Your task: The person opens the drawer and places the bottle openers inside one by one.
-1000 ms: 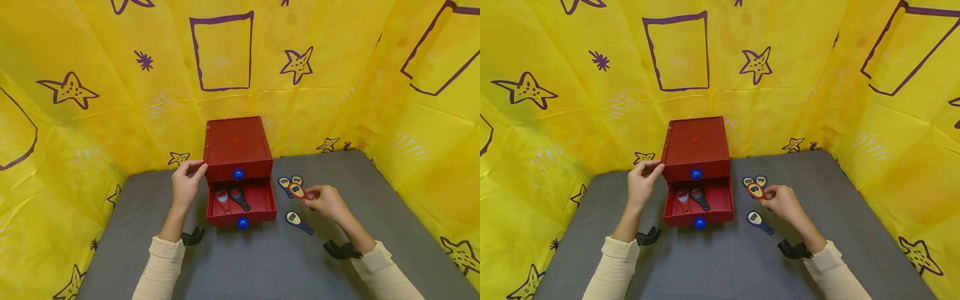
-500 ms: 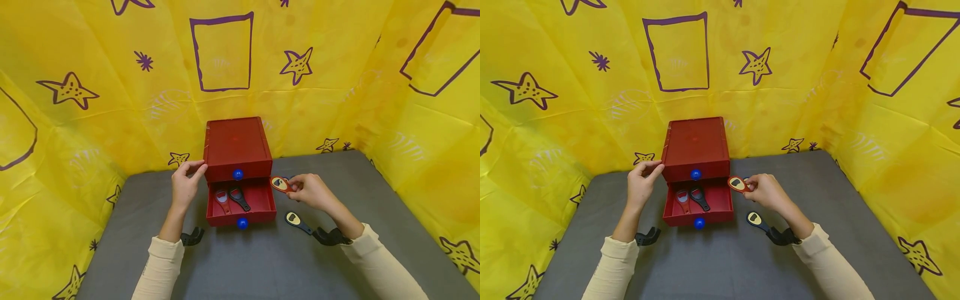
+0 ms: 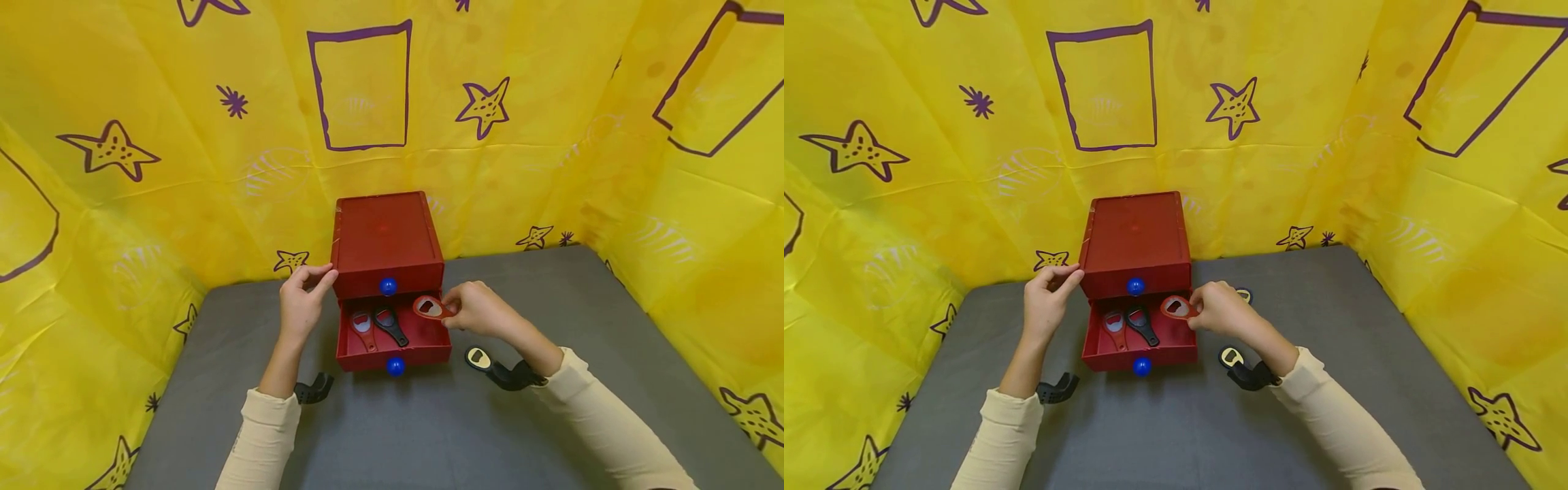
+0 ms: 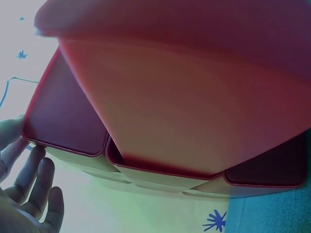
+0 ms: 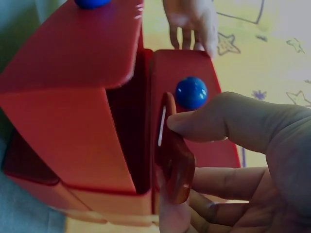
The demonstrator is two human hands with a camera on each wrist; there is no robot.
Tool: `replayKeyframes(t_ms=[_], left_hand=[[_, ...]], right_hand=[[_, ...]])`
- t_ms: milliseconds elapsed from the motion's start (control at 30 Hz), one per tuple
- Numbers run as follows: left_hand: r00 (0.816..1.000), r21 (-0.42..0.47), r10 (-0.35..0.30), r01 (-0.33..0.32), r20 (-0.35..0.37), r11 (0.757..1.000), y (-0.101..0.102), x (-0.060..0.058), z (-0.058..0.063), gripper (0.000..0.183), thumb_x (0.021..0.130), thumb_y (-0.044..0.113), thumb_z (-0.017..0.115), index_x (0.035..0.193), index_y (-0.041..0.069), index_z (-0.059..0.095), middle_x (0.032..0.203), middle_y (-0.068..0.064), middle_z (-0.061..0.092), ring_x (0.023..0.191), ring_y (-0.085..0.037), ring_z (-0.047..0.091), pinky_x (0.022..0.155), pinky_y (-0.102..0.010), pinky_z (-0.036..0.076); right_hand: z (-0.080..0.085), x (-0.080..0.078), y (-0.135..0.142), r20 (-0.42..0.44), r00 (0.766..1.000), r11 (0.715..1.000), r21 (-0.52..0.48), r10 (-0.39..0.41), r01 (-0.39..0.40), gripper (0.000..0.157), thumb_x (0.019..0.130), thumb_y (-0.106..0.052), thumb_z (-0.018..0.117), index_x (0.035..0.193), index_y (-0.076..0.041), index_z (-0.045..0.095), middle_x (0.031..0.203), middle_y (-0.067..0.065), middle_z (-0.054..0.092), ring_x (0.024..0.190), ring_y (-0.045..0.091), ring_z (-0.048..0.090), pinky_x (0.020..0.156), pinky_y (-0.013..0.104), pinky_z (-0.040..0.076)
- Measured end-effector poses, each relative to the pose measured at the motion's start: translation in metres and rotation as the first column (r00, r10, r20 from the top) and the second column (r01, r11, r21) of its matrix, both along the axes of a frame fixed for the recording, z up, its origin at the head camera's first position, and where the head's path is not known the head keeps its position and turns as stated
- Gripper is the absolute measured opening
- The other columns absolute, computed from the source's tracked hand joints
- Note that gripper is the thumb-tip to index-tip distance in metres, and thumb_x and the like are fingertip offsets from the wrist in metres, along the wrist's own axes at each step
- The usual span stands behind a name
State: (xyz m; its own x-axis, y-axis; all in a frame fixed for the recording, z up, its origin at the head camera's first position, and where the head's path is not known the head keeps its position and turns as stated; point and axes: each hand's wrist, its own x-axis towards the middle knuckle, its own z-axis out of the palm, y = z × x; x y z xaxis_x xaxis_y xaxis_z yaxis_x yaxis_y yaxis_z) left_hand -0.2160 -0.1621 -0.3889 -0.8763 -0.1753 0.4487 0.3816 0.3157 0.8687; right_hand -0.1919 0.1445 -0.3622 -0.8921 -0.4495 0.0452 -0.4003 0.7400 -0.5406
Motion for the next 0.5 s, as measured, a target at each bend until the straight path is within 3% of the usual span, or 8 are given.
replayKeyframes(t_ms=[200, 400, 500], left_hand=[[1.0, -0.009, 0.014, -0.014, 0.005, 1.0, 0.0, 0.0, 0.0, 0.026, 0.086, 0.018, 0.075, 0.104, 0.0, 0.074, 0.102, -0.019, 0.069, 0.081, 0.0, 0.059, 0.071, -0.01, 0.048], [1.0, -0.021, 0.021, -0.02, 0.01, 1.0, 0.001, 0.001, -0.001, 0.026, 0.086, 0.018, 0.075, 0.105, 0.0, 0.073, 0.101, -0.015, 0.068, 0.082, -0.001, 0.059, 0.071, -0.011, 0.049], [1.0, -0.019, 0.02, -0.02, 0.007, 1.0, 0.001, 0.001, -0.001, 0.026, 0.086, 0.017, 0.075, 0.105, -0.001, 0.073, 0.101, -0.015, 0.068, 0.082, 0.0, 0.06, 0.071, -0.012, 0.049]], right_hand=[[-0.003, -0.003, -0.019, -0.008, 0.999, 0.995, 0.084, 0.046, -0.045, 0.014, 0.071, -0.012, 0.074, 0.082, -0.003, 0.071, 0.06, -0.002, 0.052, 0.059, 0.011, 0.045, 0.053, 0.02, 0.033], [-0.007, -0.003, -0.041, -0.033, 0.999, 0.989, 0.143, 0.033, -0.028, 0.01, 0.071, -0.01, 0.075, 0.071, -0.005, 0.066, 0.058, -0.001, 0.051, 0.057, 0.015, 0.045, 0.05, 0.022, 0.031], [-0.011, -0.004, -0.049, -0.08, 0.997, 0.985, 0.171, 0.022, -0.008, 0.016, 0.071, -0.009, 0.075, 0.064, -0.007, 0.06, 0.06, 0.001, 0.052, 0.058, 0.017, 0.046, 0.052, 0.025, 0.033]])
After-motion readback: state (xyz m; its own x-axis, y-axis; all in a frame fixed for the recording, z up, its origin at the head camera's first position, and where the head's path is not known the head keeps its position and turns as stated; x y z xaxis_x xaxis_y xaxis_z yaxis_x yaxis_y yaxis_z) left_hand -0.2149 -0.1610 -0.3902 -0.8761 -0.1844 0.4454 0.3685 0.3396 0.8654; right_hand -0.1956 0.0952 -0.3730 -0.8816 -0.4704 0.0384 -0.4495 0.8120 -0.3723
